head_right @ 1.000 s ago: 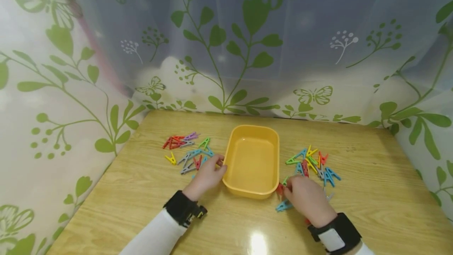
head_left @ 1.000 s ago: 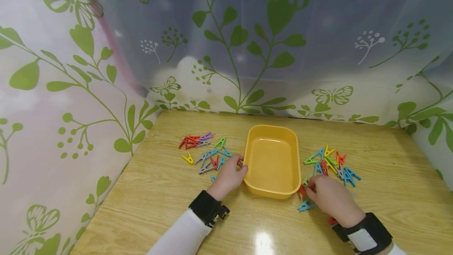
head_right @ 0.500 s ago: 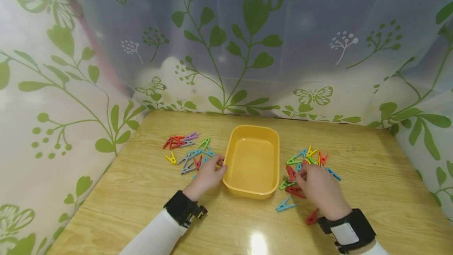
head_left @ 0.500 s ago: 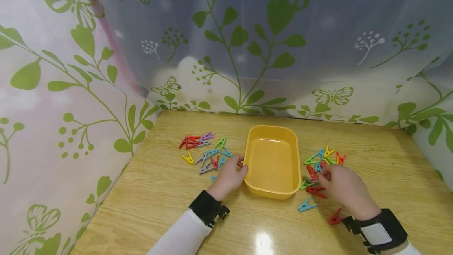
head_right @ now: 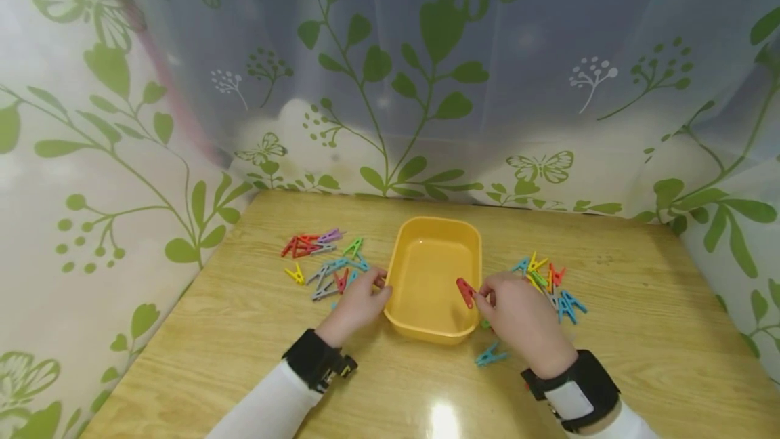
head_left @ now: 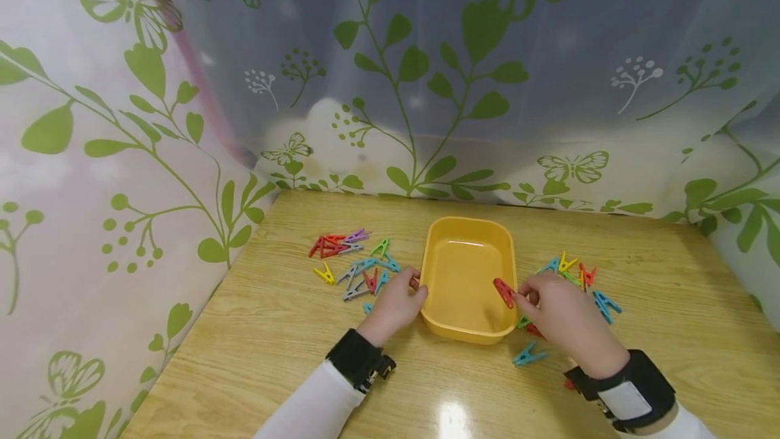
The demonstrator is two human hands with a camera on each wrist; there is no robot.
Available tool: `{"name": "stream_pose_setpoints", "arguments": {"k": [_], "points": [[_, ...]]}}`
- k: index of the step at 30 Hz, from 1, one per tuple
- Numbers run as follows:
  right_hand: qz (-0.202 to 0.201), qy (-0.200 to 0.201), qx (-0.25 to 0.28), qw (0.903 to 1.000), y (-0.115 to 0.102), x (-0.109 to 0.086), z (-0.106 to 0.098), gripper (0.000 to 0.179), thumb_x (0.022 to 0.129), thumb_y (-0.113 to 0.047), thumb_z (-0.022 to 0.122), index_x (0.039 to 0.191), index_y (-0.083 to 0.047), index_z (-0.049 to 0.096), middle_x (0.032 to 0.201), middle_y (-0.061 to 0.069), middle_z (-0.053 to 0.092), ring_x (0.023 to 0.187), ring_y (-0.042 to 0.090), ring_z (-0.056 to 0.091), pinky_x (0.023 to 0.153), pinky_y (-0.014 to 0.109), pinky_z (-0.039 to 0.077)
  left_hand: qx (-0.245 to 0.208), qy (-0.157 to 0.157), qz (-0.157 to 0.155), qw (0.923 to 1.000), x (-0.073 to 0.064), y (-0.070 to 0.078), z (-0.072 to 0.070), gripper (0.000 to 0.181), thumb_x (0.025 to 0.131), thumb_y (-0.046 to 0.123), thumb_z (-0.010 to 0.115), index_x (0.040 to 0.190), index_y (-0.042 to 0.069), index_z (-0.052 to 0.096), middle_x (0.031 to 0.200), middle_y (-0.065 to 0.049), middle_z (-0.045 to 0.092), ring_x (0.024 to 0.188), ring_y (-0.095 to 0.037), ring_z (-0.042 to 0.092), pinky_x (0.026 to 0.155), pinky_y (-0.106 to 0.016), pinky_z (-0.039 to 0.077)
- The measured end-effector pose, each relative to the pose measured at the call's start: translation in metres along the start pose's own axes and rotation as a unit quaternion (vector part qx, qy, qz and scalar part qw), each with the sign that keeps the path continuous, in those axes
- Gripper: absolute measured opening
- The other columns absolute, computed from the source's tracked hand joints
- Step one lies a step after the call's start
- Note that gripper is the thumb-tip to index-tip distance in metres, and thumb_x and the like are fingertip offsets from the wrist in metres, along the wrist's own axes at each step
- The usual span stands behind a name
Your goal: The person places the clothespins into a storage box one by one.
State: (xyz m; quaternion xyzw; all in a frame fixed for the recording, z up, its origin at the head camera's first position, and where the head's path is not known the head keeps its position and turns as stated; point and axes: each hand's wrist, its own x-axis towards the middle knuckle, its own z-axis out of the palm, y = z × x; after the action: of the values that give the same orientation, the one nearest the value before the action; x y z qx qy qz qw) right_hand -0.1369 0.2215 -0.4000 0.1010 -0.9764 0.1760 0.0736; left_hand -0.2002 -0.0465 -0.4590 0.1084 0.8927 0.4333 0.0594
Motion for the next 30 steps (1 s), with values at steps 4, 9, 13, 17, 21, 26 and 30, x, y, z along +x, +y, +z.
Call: {"name": "stream_pose_setpoints", "arguments": {"k": [4, 9, 13, 17, 21, 26, 30], "points": [[-0.030, -0.012, -0.009, 0.9994, -0.008, 0.002, 0.009, 0.012, 0.092, -0.018, 0.076, 0.083, -0.014, 0.070, 0.071, -0.004, 0.053, 0.058, 0.009, 0.043, 0.051, 0.024, 0.035, 0.000, -0.003, -0.001, 1.0000, 0.000, 0.000, 0.000, 0.030, 0.102, 0.017, 0.058, 0.126, -0.001, 0.060, 0.106, -0.010, 0.063, 0.089, -0.018, 0.056, 0.073, -0.030, 0.049], [-0.052, -0.032, -0.027, 0.9978, -0.013, 0.006, 0.019, 0.010, 0.092, -0.020, 0.077, 0.086, -0.012, 0.072, 0.072, -0.005, 0.054, 0.058, 0.007, 0.044, 0.052, 0.023, 0.037, -0.005, -0.005, -0.004, 1.0000, 0.000, 0.000, 0.000, 0.029, 0.102, 0.017, 0.058, 0.125, 0.000, 0.059, 0.105, -0.010, 0.062, 0.089, -0.019, 0.056, 0.072, -0.030, 0.048], [-0.073, -0.038, -0.049, 0.9955, -0.016, 0.010, 0.026, 0.010, 0.090, -0.018, 0.078, 0.084, -0.012, 0.074, 0.074, -0.004, 0.058, 0.060, 0.006, 0.047, 0.053, 0.024, 0.040, -0.007, -0.006, -0.008, 0.9999, 0.000, 0.000, 0.000, 0.030, 0.103, 0.018, 0.057, 0.126, 0.000, 0.059, 0.106, -0.010, 0.062, 0.089, -0.019, 0.056, 0.072, -0.030, 0.048], [-0.078, -0.059, -0.056, 0.9936, -0.020, 0.012, 0.027, 0.013, 0.090, -0.019, 0.079, 0.079, -0.014, 0.073, 0.075, -0.004, 0.061, 0.061, 0.007, 0.050, 0.056, 0.026, 0.044, -0.008, -0.005, -0.007, 0.9999, 0.001, -0.001, 0.001, 0.030, 0.103, 0.018, 0.056, 0.127, 0.000, 0.059, 0.106, -0.010, 0.062, 0.089, -0.018, 0.056, 0.073, -0.030, 0.048], [-0.075, -0.078, -0.057, 0.9925, -0.022, 0.012, 0.028, 0.017, 0.089, -0.022, 0.080, 0.077, -0.016, 0.071, 0.075, -0.004, 0.063, 0.062, 0.008, 0.052, 0.057, 0.028, 0.044, -0.008, -0.003, -0.003, 1.0000, 0.002, -0.002, 0.002, 0.030, 0.102, 0.017, 0.058, 0.126, -0.002, 0.059, 0.105, -0.011, 0.062, 0.088, -0.019, 0.056, 0.073, -0.030, 0.049], [-0.081, -0.075, -0.072, 0.9913, -0.023, 0.011, 0.031, 0.018, 0.088, -0.023, 0.081, 0.075, -0.017, 0.071, 0.074, -0.004, 0.062, 0.060, 0.008, 0.051, 0.055, 0.028, 0.043, -0.005, 0.001, 0.002, 1.0000, 0.002, -0.002, 0.003, 0.029, 0.101, 0.016, 0.058, 0.124, -0.003, 0.060, 0.103, -0.011, 0.062, 0.088, -0.019, 0.055, 0.073, -0.031, 0.048], [-0.075, -0.077, -0.071, 0.9917, -0.023, 0.013, 0.032, 0.020, 0.088, -0.023, 0.081, 0.073, -0.016, 0.070, 0.071, -0.005, 0.061, 0.059, 0.008, 0.050, 0.054, 0.028, 0.043, -0.006, 0.001, 0.004, 1.0000, 0.002, -0.002, 0.003, 0.029, 0.101, 0.017, 0.059, 0.123, -0.003, 0.060, 0.103, -0.011, 0.062, 0.088, -0.019, 0.055, 0.072, -0.031, 0.048]]}}
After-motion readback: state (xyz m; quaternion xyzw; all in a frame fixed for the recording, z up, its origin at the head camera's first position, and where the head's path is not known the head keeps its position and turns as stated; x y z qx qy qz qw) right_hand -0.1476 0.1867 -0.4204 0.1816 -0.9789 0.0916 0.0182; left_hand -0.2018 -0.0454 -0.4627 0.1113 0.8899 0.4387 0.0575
